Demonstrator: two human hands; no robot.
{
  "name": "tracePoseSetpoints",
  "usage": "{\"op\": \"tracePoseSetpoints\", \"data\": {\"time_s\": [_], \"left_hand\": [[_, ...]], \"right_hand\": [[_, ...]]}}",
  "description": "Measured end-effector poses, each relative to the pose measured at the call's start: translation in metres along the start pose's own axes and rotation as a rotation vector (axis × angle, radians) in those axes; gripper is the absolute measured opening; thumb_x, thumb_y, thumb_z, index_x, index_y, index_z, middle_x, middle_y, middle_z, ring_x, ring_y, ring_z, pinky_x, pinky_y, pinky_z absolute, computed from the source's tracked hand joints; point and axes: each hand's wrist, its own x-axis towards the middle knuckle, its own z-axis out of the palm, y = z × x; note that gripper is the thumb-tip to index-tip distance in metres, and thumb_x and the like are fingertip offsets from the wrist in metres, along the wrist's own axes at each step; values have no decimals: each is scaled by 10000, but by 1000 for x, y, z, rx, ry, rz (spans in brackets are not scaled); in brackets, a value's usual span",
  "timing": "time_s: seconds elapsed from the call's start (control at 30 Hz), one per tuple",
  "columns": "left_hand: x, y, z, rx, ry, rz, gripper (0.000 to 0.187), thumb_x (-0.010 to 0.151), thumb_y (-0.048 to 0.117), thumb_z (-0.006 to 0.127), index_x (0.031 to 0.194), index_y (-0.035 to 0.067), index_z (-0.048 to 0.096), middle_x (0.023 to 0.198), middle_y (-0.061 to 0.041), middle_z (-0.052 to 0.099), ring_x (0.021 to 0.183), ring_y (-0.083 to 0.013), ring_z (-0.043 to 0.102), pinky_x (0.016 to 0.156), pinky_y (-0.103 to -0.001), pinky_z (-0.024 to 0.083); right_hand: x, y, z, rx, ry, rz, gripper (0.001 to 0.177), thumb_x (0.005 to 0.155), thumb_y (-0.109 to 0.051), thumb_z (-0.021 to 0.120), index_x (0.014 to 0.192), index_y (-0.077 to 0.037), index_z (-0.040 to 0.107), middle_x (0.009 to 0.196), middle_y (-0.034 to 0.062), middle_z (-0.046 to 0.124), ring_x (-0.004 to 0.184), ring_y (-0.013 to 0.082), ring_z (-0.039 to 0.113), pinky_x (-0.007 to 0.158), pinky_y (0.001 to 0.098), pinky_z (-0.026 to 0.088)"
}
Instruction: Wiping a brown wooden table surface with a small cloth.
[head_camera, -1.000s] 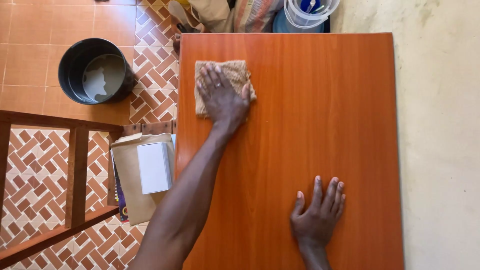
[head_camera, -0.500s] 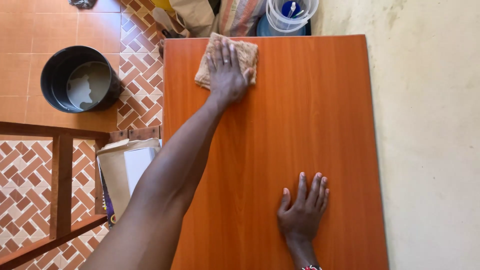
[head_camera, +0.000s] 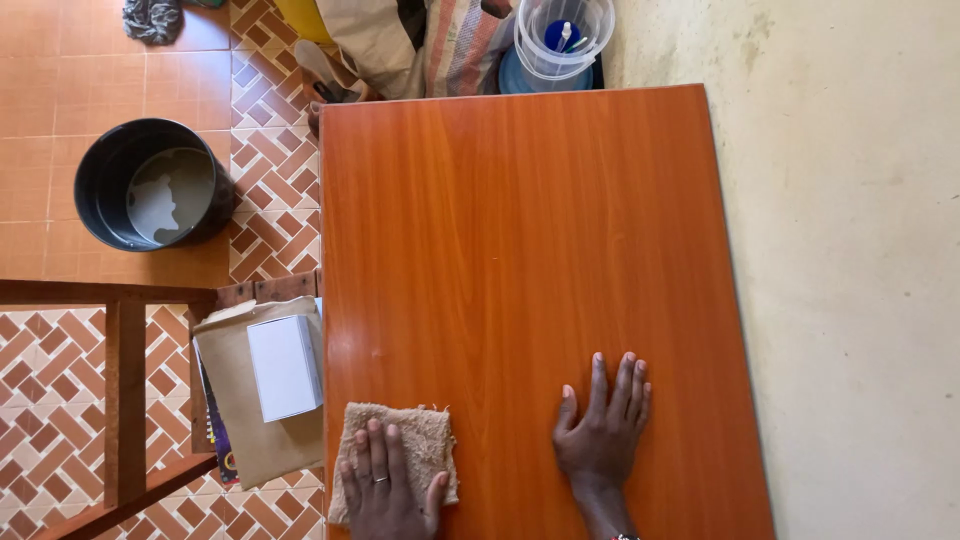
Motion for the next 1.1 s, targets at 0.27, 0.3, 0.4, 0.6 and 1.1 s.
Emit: {"op": "tracePoseSetpoints", "data": {"time_s": [0.27,0.3,0.4,0.6,1.1], "left_hand": [[105,-6,15,119,33,-69,947,946,578,490,1579,-58,188,1695,-231,62,1587,-341,0,1264,-552,10],[124,-7,19,172,60,-97,938,989,582,472,1586,-86,195,1705,-257,51,1599,-357,-3,1278,-546,4],[187,-8,37,220,100,-122,935,1014,607,434,1588,-96,207,1695,-280,65,1590,-377,3,1270,-561,-11],[285,-7,49,162,-66,-217,959,1044,628,362,1600,-102,82,1693,-289,-59,1568,-398,-104,1235,-601,-84],[457,-10,36,43,-506,-271,1078,1014,717,276,1570,-78,-194,1640,-289,-324,1500,-448,-333,1183,-682,-181]], "right_hand": [[-1,2,-1,5,2,-3,604,1003,-403,509,1481,-33,487,1618,290,326,1549,413,251,1253,578,221],[-2,1,0,11,0,-5,605,1005,-404,507,1482,-33,485,1618,291,325,1551,413,248,1256,578,220],[-2,3,1,4,-9,-11,610,1005,-406,499,1483,-27,477,1617,301,320,1551,424,241,1253,581,216],[-3,3,2,-13,-36,-8,614,1016,-405,476,1496,-23,468,1627,295,309,1558,425,232,1251,591,207],[-3,1,2,-24,-28,-21,609,1014,-395,488,1484,-9,467,1626,299,303,1556,426,225,1250,591,213]]}}
